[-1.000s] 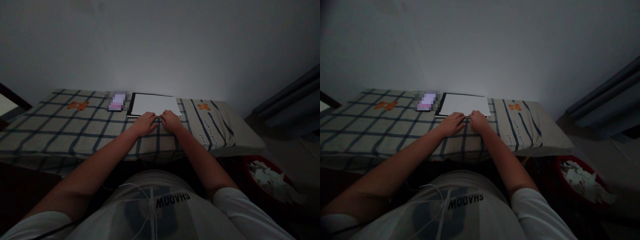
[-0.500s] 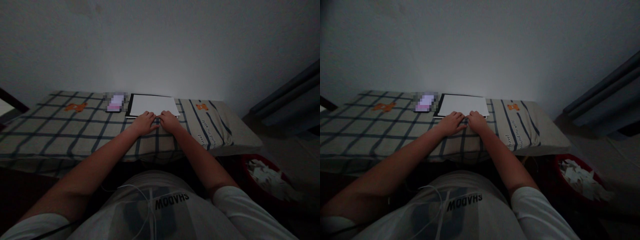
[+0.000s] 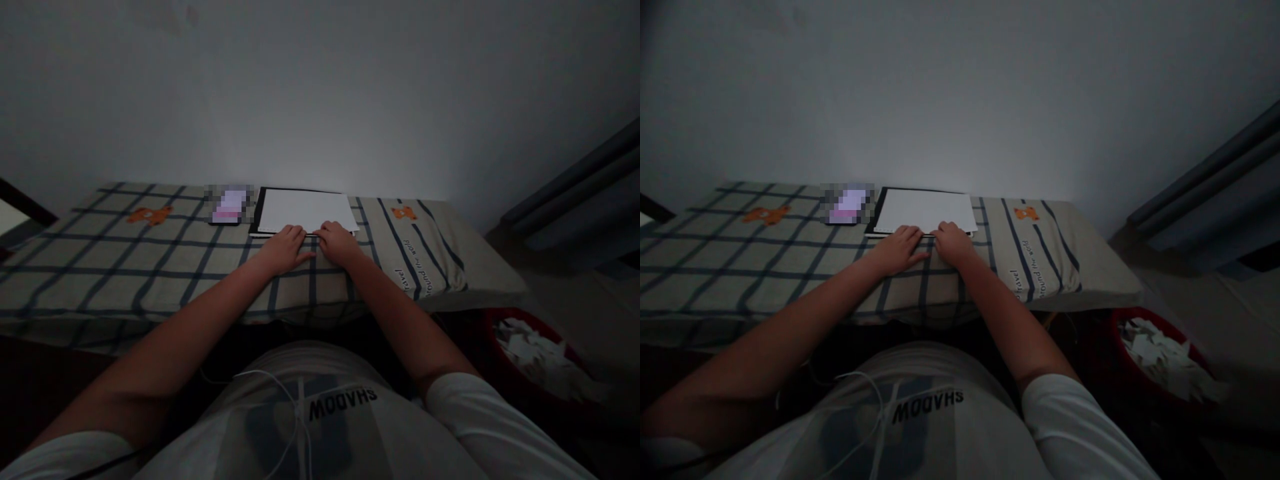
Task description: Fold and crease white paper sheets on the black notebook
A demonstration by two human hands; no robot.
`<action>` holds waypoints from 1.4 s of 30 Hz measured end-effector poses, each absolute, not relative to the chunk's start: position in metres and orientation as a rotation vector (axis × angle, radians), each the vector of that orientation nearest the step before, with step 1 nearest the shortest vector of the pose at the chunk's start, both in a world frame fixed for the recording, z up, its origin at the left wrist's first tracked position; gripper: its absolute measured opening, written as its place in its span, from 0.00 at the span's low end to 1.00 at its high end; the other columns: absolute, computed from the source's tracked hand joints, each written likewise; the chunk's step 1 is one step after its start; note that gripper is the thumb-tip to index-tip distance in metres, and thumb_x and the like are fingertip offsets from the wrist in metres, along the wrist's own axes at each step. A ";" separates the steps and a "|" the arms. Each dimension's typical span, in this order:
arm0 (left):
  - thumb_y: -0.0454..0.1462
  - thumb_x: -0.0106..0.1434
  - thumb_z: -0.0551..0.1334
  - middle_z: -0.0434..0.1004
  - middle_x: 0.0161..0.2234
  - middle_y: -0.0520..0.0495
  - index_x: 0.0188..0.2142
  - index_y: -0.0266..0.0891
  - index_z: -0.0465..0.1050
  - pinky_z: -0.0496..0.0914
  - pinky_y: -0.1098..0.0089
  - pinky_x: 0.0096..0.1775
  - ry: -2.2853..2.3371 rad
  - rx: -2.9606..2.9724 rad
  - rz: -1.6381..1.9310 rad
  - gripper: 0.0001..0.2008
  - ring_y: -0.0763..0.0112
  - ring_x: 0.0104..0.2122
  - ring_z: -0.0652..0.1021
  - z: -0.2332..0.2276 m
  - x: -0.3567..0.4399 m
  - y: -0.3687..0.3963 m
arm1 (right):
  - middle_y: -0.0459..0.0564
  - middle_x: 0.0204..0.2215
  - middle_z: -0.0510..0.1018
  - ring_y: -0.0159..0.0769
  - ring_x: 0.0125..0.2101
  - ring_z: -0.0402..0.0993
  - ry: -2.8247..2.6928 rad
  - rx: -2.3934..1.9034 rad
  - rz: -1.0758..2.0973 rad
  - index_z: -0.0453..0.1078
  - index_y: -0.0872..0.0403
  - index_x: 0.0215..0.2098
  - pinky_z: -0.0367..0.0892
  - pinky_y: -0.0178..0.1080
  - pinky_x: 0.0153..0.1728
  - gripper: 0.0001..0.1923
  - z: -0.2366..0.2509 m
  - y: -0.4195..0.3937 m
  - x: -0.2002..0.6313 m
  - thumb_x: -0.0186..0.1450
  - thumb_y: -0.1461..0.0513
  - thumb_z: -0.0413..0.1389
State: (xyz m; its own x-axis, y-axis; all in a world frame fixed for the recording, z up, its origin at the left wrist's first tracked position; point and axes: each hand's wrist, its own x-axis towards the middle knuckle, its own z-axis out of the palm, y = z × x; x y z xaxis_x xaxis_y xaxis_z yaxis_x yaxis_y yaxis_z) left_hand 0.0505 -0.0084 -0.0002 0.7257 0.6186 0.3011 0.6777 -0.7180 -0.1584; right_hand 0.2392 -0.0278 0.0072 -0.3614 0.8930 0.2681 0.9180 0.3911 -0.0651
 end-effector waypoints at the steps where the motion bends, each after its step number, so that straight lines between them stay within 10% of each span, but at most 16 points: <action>1: 0.55 0.66 0.47 0.67 0.50 0.35 0.54 0.29 0.65 0.60 0.60 0.52 -1.038 -2.672 -0.335 0.32 0.54 0.51 0.66 0.000 0.049 -0.008 | 0.56 0.46 0.71 0.42 0.47 0.62 -2.392 -1.598 -0.137 0.69 0.54 0.53 0.61 0.41 0.47 0.18 0.007 -0.028 0.239 0.68 0.64 0.45; 42: 0.53 0.67 0.45 0.65 0.56 0.33 0.55 0.28 0.64 0.58 0.61 0.56 -1.168 -2.599 -0.320 0.32 0.55 0.55 0.65 0.001 0.021 -0.016 | 0.56 0.45 0.71 0.41 0.46 0.63 -2.369 -1.569 -0.072 0.69 0.54 0.54 0.60 0.41 0.48 0.19 0.005 -0.025 0.243 0.68 0.64 0.45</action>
State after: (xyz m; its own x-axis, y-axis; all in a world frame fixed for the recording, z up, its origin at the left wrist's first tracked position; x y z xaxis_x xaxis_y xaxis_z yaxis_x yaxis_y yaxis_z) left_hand 0.0210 -0.0164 0.0013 0.6501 0.6942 0.3090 0.7547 -0.6373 -0.1560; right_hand 0.2427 -0.0253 0.0053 -0.3598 0.8923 0.2726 0.9072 0.4028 -0.1213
